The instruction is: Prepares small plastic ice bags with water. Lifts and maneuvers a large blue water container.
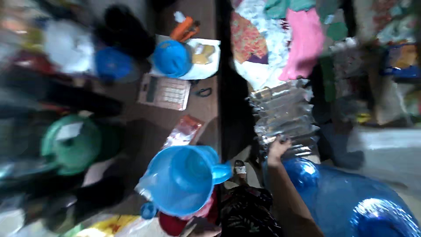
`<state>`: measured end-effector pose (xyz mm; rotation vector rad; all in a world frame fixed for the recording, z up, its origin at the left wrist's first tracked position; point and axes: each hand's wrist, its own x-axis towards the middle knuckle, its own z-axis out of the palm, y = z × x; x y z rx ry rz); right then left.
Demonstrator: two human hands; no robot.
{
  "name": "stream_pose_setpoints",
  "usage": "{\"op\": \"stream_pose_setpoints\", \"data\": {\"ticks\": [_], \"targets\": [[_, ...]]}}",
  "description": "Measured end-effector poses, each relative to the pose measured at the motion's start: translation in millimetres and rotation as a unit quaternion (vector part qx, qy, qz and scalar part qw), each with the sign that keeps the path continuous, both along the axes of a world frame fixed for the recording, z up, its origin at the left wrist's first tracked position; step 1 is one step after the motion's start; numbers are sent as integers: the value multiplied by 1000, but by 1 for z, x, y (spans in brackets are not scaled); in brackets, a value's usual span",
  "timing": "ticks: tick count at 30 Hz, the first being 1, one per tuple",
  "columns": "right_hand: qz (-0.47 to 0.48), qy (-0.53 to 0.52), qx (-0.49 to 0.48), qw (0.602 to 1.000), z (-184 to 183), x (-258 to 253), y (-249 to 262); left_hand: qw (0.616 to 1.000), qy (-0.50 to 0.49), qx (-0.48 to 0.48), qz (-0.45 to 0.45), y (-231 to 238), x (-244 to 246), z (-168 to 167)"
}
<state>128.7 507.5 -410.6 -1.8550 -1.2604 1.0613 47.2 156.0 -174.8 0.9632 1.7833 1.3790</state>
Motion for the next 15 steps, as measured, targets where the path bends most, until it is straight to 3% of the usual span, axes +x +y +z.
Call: {"op": "stream_pose_setpoints", "data": {"ticks": [2,5,8,11,15], "targets": [[65,54,25,996,22,-11,-12,999,27,4,32,-14,-2,0],[129,123,34,983,52,-30,-20,984,84,-26,158,-42,-9,-6],[172,152,39,973,91,-44,-31,931,193,-117,287,-69,-36,-20],[195,172,90,961,120,-46,-48,880,260,-255,306,-92,-76,-30],[238,214,168,932,155,-33,-79,870,266,-329,253,-113,-119,-53]]}}
